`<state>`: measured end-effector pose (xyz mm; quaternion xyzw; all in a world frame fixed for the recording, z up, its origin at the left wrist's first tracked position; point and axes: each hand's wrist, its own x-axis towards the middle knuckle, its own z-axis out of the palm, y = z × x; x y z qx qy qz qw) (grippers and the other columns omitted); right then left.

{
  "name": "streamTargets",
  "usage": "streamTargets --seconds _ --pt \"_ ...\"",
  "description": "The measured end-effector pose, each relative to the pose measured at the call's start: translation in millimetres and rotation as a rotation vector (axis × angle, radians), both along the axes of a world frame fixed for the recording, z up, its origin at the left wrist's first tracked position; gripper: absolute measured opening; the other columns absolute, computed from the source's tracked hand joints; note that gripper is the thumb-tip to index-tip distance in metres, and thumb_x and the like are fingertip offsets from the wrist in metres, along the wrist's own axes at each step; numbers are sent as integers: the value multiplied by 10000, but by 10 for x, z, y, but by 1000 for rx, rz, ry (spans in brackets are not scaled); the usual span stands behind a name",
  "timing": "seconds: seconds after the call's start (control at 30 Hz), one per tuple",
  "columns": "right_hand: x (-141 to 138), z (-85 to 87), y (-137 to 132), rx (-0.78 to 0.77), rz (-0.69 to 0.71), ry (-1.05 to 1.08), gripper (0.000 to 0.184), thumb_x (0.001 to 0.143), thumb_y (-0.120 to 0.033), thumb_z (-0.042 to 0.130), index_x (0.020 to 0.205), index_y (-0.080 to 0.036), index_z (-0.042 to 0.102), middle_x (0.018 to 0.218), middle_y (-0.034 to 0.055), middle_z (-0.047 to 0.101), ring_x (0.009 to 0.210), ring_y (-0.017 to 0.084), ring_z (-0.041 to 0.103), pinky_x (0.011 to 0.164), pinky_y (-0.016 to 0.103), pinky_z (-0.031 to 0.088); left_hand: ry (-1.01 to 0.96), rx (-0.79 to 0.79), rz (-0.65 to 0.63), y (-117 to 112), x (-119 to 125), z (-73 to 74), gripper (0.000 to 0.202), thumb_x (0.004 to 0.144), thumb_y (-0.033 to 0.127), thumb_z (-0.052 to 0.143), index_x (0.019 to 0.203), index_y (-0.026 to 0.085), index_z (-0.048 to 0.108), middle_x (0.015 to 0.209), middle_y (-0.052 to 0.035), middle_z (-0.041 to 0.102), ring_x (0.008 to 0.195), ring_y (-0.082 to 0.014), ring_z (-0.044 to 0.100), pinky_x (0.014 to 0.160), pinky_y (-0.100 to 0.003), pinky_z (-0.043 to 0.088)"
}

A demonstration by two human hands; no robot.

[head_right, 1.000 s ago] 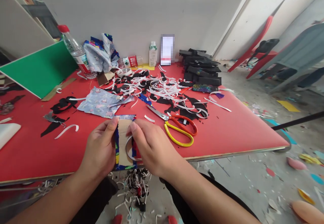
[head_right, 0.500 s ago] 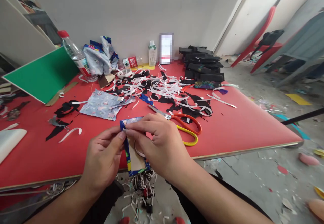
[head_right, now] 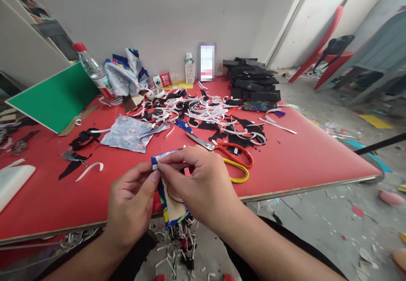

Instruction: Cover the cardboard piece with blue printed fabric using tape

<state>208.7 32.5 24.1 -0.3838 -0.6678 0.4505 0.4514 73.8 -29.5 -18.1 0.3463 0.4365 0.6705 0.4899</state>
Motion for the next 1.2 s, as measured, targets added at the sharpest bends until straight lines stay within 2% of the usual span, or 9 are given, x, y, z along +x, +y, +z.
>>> streamTargets --seconds 0.2,0.3,0.4,0.53,0.67,0.73,0.87,1.2 --pt "-17 -12 -26 32 9 -17 92 831 -140 767 815 -223 805 733 -9 794 659 159 763 592 252 584 49 4 50 -16 -10 1 114 930 322 796 1013 258 841 936 -39 841 783 -152 791 719 -205 636" --pt "-14 -32 -40 2 44 -35 87 867 -163 753 836 -228 803 727 -9 791 694 167 770 633 266 589 118 -14 105 6 -27 33 139 924 360 795 940 232 847 840 -33 830 682 -134 767 625 -174 613" --pt "26 -27 -40 75 45 -110 78 898 -197 745 904 -238 811 793 -8 807 722 158 760 662 268 575 239 -15 187 38 -57 82 184 914 377 798 866 204 839 738 -23 805 610 -116 735 578 -153 596" --pt "111 49 -9 186 -70 -291 119 879 -255 782 992 -261 816 818 -15 788 681 140 695 569 249 489 323 -55 276 41 -88 130 229 914 402 790 816 196 811 675 -3 776 545 -94 692 544 -143 582" --pt "140 95 29 57 -77 -308 93 861 -328 796 919 -256 801 758 -21 746 495 93 537 443 237 372 307 -77 285 15 -79 145 245 903 421 797 813 193 799 640 6 748 507 -89 661 496 -140 556" --pt "136 84 41 16 -79 -264 116 855 -316 800 948 -249 780 775 -19 744 484 87 516 445 232 379 270 -86 274 13 -70 146 246 903 428 795 826 195 798 635 8 738 498 -93 650 492 -153 558" --pt "129 44 49 1 -94 -202 193 853 -281 807 1034 -250 746 810 -14 743 537 101 574 497 236 438 250 -91 282 19 -60 145 264 895 429 800 797 185 782 635 4 723 519 -104 649 522 -175 572" --pt "121 8 34 30 -129 -195 147 851 -287 817 976 -288 740 824 -44 745 630 119 636 555 254 459 376 -45 366 -45 -28 173 218 885 398 814 799 199 799 697 4 762 571 -102 669 575 -158 586"
